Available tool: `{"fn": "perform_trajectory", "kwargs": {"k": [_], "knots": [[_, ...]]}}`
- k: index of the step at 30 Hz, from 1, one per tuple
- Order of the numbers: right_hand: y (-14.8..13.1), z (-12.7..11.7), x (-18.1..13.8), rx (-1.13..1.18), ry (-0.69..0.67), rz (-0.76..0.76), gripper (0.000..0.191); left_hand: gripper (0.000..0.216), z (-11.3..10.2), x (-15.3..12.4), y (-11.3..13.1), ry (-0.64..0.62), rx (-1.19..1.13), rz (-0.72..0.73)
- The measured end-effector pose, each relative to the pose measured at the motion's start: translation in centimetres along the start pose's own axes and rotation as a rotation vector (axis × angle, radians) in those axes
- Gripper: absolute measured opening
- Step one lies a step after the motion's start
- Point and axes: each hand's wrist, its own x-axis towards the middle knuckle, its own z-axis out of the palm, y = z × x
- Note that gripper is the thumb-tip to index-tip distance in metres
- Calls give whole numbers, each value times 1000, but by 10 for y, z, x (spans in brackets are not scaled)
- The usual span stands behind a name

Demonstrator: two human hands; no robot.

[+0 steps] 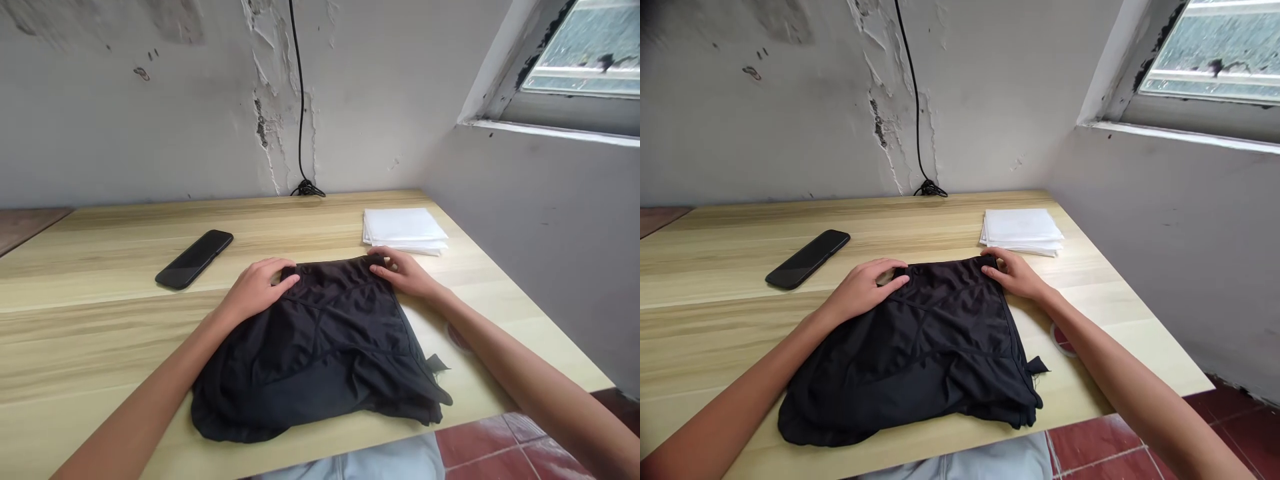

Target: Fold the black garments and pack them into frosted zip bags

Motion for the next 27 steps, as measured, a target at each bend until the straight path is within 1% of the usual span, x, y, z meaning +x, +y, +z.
{"fn": "perform_trajectory", "kwargs": {"k": [4,7,12,14,16,19,21,23,25,27], "knots": [[0,0,2,-20,42,25,43,26,-8,21,10,-76,51,-84],[0,1,4,-44,41,27,39,19,-11,33,11,-100,23,-101],[4,3,6,-97,108,19,40,21,-12,40,3,-130,-21,-55],[6,4,7,-107,134,27,44,23,-11,40,1,-133,-32,-14],[6,5,6,-91,166,1,44,25,-11,41,0,-110,-49,40],[6,3,6,-49,233,-85,36,24,-13,41,2,-74,-103,101],[4,-2,6,-14,271,-116,29,22,-17,41,5,-63,-159,88],[1,-9,6,60,262,-115,24,20,-24,39,9,-66,-235,52],[-3,-18,2,164,195,-90,23,18,-31,33,13,-80,-318,43],[-8,-25,-8,248,120,-69,22,16,-35,22,17,-100,-357,63]]}}
